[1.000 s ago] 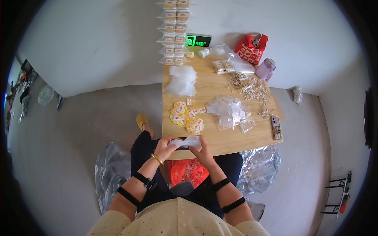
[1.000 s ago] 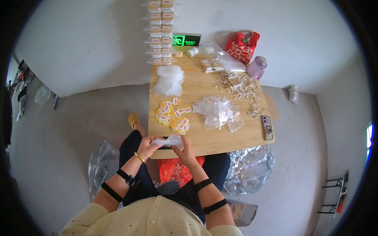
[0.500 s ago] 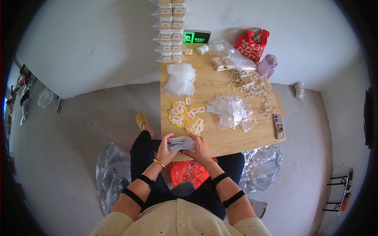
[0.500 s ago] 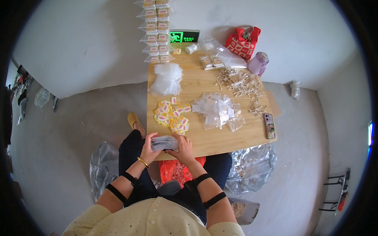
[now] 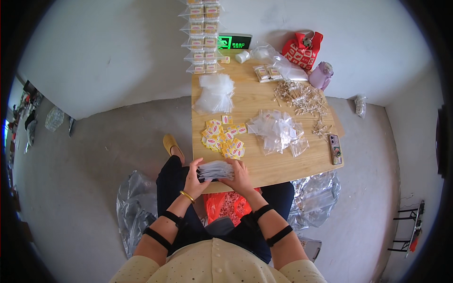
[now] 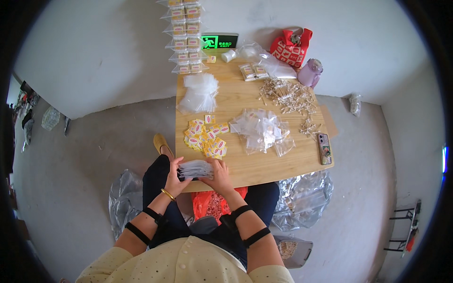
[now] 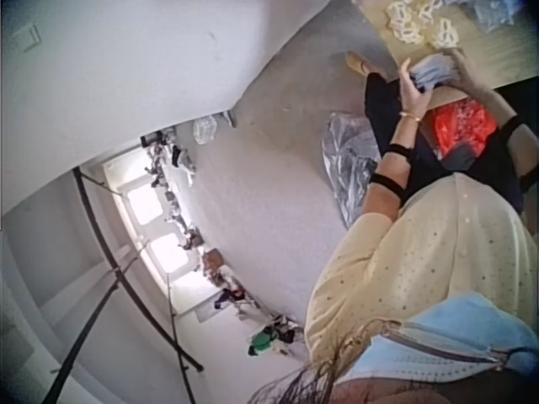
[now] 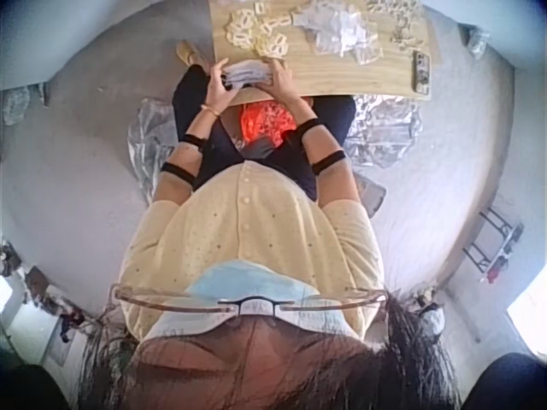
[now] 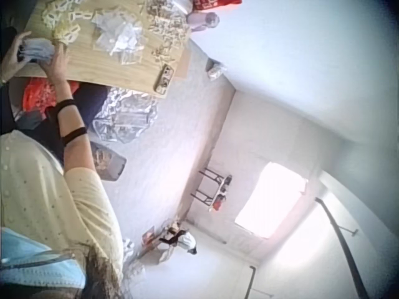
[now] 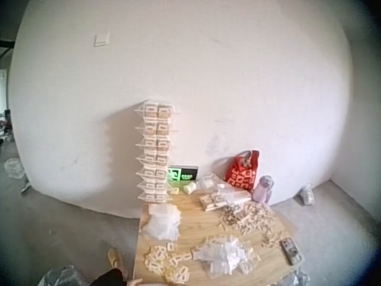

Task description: The person sits at a table and repeatedly picks up small yellow packets and clear plastic bags. They place the packets into the bags and arrange the filled bags on the table. The person handles the items one at a time, creating a growing pile of packaged units.

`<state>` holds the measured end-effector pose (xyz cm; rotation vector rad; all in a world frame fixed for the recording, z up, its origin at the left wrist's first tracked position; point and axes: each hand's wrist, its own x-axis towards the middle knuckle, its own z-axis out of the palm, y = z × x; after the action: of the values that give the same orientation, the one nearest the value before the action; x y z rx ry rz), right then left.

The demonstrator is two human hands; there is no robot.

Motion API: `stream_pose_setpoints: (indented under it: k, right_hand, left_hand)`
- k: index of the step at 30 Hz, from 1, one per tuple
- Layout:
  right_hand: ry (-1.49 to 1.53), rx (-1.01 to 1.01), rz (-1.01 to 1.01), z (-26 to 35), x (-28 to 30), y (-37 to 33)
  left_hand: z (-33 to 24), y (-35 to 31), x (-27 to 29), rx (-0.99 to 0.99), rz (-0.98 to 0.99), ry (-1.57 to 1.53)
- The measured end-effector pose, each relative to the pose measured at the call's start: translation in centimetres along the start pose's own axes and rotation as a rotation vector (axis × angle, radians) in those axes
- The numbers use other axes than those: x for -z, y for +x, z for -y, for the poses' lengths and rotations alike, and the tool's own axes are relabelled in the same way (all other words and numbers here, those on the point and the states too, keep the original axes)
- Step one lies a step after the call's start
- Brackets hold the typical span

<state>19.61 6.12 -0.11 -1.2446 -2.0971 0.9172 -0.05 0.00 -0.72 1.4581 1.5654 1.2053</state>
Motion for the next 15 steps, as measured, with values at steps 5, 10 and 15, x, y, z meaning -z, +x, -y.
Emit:
stream_pose_setpoints:
  k: [5, 10, 15]
  right_hand:
    - [0.068, -0.059, 0.004, -0.3, -0.3, 0.3]
    - [0.398, -0.043, 0.008, 1.2, 2.1, 0.7]
    - [0.453, -0.155, 0.055, 2.9, 5.0, 2.4]
  left_hand:
    - [-0.8, 0.7, 0.2, 0.079, 0.02, -0.003]
    - [-2.5, 1.8, 1.6, 0.148, 0.092, -0.146]
    - [-3.5, 3.8, 2.3, 0.167, 0.094, -0.354]
